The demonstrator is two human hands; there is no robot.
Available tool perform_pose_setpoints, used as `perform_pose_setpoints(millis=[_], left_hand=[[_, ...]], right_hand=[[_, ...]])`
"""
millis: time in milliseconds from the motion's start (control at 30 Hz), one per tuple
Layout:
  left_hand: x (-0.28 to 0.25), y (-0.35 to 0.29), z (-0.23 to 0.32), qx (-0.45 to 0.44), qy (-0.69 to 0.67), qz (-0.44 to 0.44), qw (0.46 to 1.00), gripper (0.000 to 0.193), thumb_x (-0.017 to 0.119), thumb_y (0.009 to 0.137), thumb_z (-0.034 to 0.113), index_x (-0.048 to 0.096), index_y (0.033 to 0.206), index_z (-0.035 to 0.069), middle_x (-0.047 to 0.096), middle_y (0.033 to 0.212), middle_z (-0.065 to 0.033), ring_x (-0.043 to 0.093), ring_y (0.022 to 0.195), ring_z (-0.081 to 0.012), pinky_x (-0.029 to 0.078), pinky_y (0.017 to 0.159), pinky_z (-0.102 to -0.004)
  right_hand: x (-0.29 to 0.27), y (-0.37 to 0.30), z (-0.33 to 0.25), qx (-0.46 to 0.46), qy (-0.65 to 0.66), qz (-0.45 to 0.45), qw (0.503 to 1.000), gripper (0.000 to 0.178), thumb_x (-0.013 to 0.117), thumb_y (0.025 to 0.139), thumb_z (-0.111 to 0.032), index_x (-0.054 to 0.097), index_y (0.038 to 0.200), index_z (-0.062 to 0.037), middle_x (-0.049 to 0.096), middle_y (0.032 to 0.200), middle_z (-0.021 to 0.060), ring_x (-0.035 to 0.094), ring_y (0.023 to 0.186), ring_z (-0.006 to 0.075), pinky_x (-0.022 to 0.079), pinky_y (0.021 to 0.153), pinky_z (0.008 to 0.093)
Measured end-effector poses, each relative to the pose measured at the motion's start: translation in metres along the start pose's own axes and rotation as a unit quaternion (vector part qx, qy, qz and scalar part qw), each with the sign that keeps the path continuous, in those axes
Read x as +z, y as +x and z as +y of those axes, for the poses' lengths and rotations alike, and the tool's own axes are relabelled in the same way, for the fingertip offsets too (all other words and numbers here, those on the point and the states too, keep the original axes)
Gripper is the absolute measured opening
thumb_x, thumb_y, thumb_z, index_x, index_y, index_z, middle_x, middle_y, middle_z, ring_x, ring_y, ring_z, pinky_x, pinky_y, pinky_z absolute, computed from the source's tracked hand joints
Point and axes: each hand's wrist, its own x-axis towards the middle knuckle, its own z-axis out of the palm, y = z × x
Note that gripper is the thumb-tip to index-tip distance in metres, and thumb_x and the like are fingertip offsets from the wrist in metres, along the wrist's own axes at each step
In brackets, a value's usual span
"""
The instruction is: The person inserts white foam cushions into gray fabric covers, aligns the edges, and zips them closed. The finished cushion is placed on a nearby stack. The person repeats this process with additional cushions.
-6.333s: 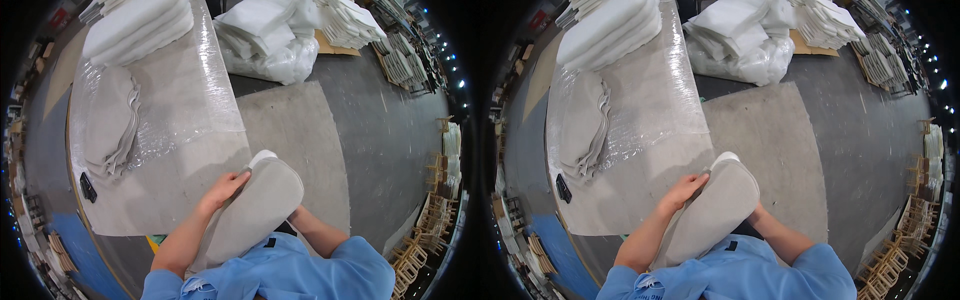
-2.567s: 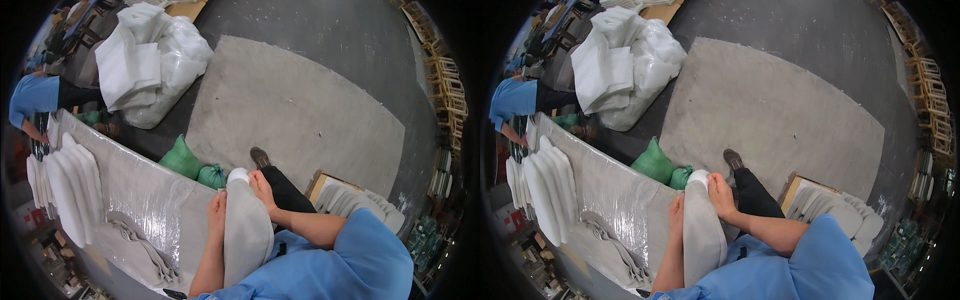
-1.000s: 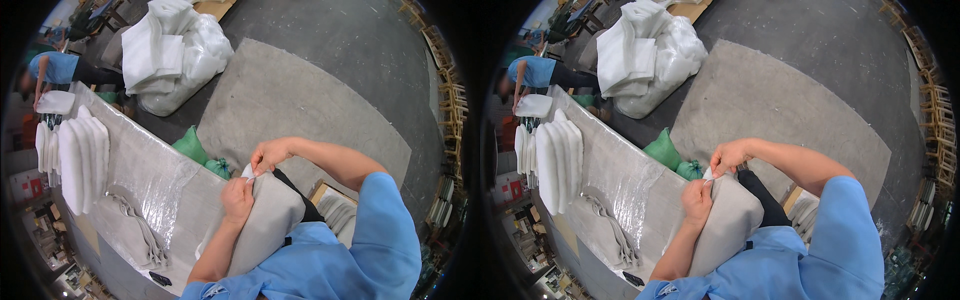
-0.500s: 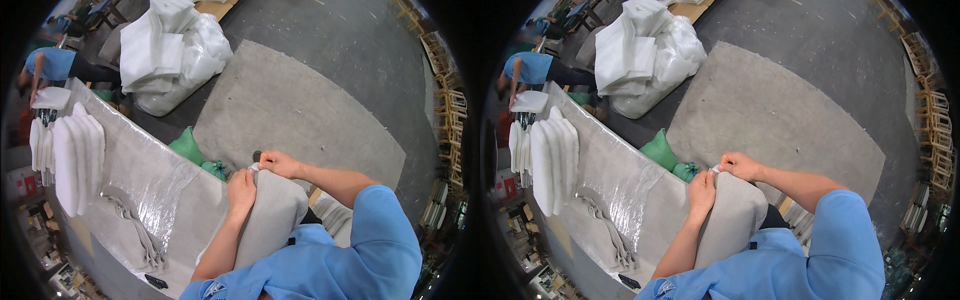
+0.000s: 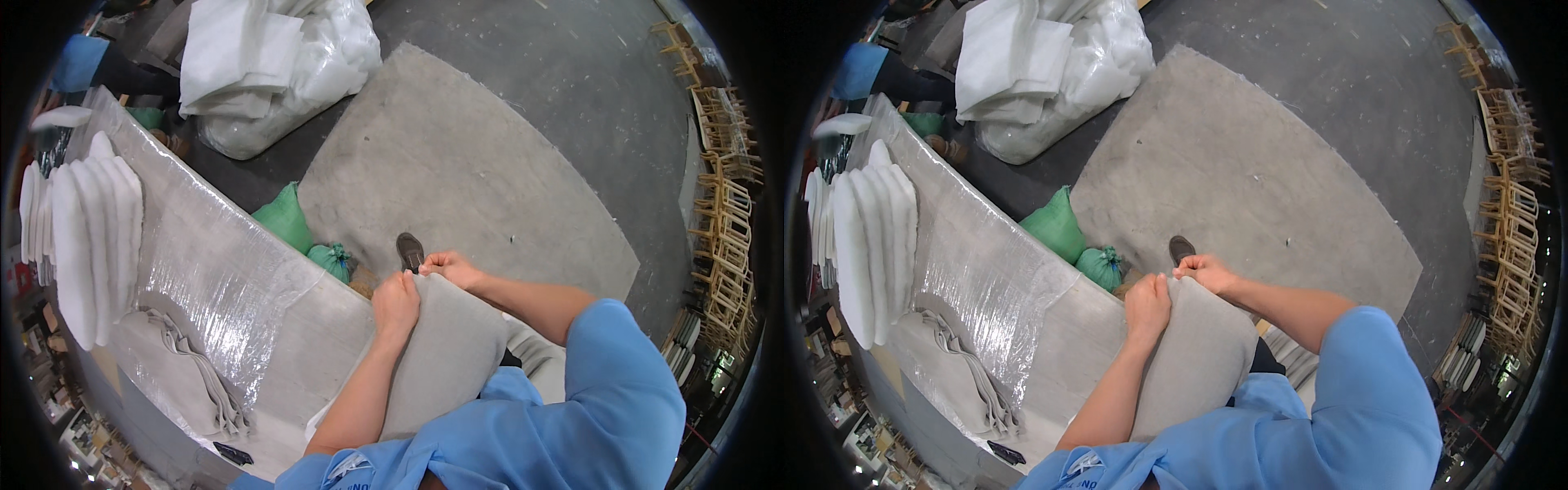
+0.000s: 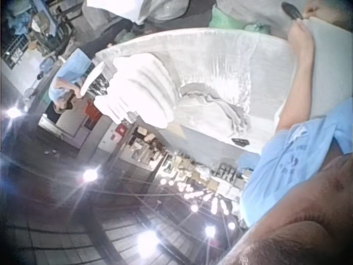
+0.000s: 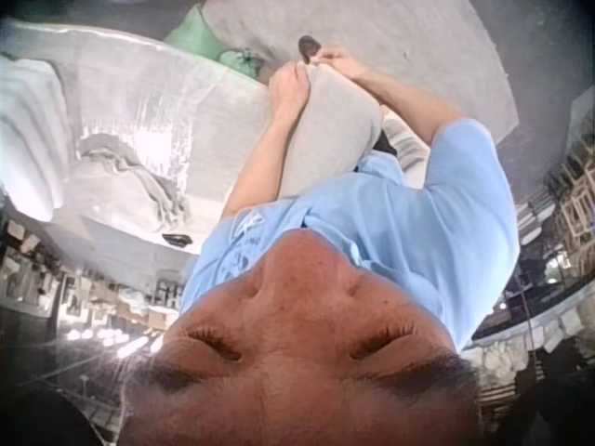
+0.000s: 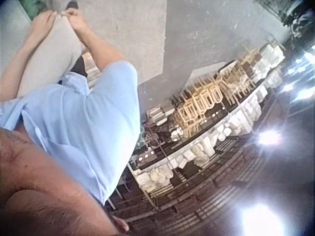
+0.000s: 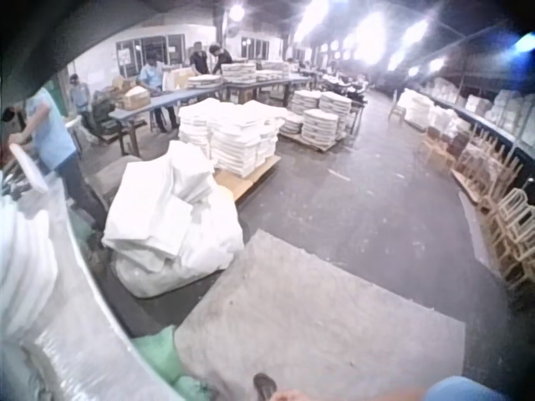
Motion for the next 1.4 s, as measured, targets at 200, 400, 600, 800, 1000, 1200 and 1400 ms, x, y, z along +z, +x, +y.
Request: perform_pose_setpoints(millis=[200, 400, 600, 800, 1000, 1200, 1400], left_hand=[[-0.002, 0.001, -0.006, 0.042, 0.023, 0.027, 0.999, 0.036, 0.057, 0.103, 0.026, 0.067, 0.082, -0.002, 0.067, 0.087, -0.0246, 0.064, 0.085, -0.0463, 0.049, 0.078, -0.0555], [-0.003, 0.001, 0.000, 0.063, 0.152, 0.025, 0.986, 0.037, 0.058, 0.103, 0.028, 0.068, 0.080, 0.001, 0.069, 0.093, -0.0194, 0.064, 0.090, -0.0414, 0.049, 0.083, -0.0542], [-0.005, 0.004, 0.002, 0.093, 0.211, -0.002, 0.973, 0.034, 0.060, 0.102, 0.028, 0.077, 0.088, 0.002, 0.071, 0.100, -0.0139, 0.062, 0.099, -0.0368, 0.045, 0.096, -0.0511], [-0.006, 0.011, -0.008, 0.096, 0.262, -0.043, 0.959, 0.031, 0.061, 0.100, 0.026, 0.079, 0.092, 0.002, 0.073, 0.102, -0.0126, 0.062, 0.103, -0.0358, 0.041, 0.104, -0.0520], [-0.031, 0.012, -0.007, 0.145, 0.283, -0.118, 0.941, 0.027, 0.062, 0.099, 0.022, 0.074, 0.109, 0.000, 0.072, 0.107, -0.0165, 0.063, 0.110, -0.0374, 0.043, 0.108, -0.0531], [-0.058, -0.028, 0.045, 0.023, -0.221, -0.179, 0.959, 0.042, 0.050, 0.107, 0.012, 0.056, 0.147, -0.002, 0.062, 0.144, -0.0216, 0.055, 0.139, -0.0351, 0.039, 0.119, -0.0419], [-0.057, -0.051, 0.019, 0.113, -0.108, -0.244, 0.957, 0.047, 0.045, 0.111, 0.018, 0.053, 0.151, -0.005, 0.052, 0.157, -0.0232, 0.047, 0.149, -0.0333, 0.032, 0.125, -0.0408]], right_hand=[[0.003, -0.012, -0.009, 0.052, 0.146, -0.010, 0.988, 0.021, 0.076, 0.100, -0.020, 0.068, 0.084, -0.0107, 0.066, 0.077, -0.0049, 0.056, 0.065, 0.0057, 0.045, 0.056, 0.0263], [-0.007, -0.005, -0.008, 0.067, 0.136, -0.041, 0.987, 0.021, 0.079, 0.097, -0.017, 0.067, 0.082, -0.0093, 0.066, 0.075, -0.0018, 0.056, 0.062, 0.0086, 0.047, 0.055, 0.0286], [0.005, -0.003, -0.009, 0.126, 0.106, 0.017, 0.986, 0.021, 0.080, 0.095, -0.015, 0.067, 0.080, -0.0085, 0.067, 0.076, 0.0014, 0.058, 0.062, 0.0113, 0.047, 0.054, 0.0301], [0.007, 0.024, 0.032, 0.248, 0.113, -0.046, 0.961, 0.011, 0.074, 0.097, -0.016, 0.071, 0.089, -0.0087, 0.070, 0.079, 0.0026, 0.064, 0.066, 0.0120, 0.053, 0.056, 0.0344], [0.006, 0.038, 0.063, 0.323, 0.193, -0.129, 0.918, 0.011, 0.066, 0.100, -0.020, 0.072, 0.097, -0.0115, 0.072, 0.086, 0.0004, 0.069, 0.072, 0.0123, 0.057, 0.063, 0.0328], [0.014, 0.001, 0.031, 0.128, 0.266, -0.051, 0.954, 0.024, 0.055, 0.110, -0.030, 0.070, 0.110, -0.0120, 0.073, 0.101, 0.0018, 0.070, 0.089, 0.0141, 0.057, 0.077, 0.0329], [0.010, -0.041, 0.006, -0.108, 0.518, 0.041, 0.847, 0.055, 0.035, 0.115, -0.052, 0.055, 0.140, -0.0074, 0.070, 0.122, 0.0099, 0.067, 0.114, 0.0235, 0.054, 0.098, 0.0408]])
